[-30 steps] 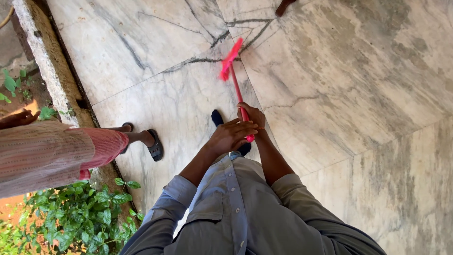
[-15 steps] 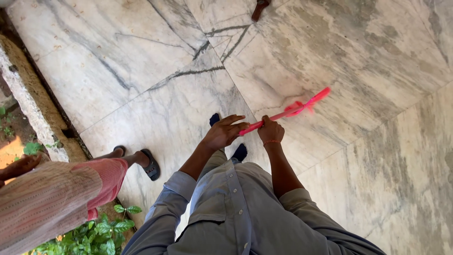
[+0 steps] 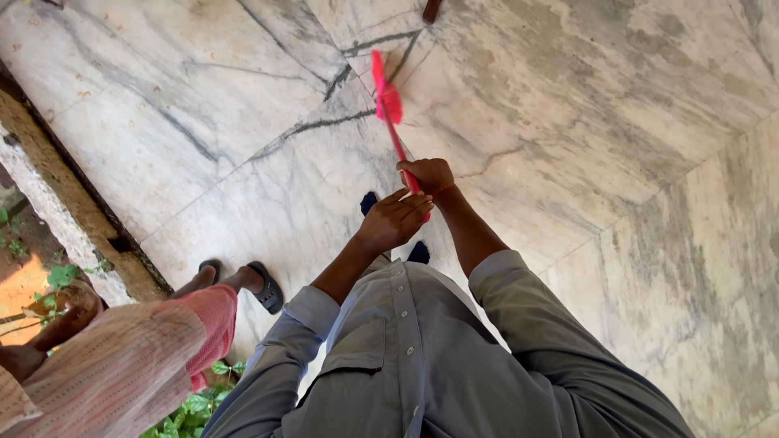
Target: Sweeping the marble floor in an entryway using a pink handheld brush.
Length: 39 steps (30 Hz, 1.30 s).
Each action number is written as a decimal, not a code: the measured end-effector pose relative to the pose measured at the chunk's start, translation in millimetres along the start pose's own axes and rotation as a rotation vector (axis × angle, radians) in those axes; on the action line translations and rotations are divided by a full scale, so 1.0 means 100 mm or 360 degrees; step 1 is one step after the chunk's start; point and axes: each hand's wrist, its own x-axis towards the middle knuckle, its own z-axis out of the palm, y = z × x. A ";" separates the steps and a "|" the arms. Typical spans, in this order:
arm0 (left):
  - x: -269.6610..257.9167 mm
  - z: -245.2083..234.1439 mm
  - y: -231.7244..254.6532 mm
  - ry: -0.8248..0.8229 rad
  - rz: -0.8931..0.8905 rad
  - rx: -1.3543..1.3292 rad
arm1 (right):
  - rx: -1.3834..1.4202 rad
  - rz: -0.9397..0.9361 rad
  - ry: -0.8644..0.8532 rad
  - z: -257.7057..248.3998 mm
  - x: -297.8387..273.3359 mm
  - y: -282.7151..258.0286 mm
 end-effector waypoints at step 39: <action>1.25 -0.29 -1.27 -0.0058 -0.0120 -0.0649 | 0.0180 0.0238 -0.0389 -0.63 0.90 0.70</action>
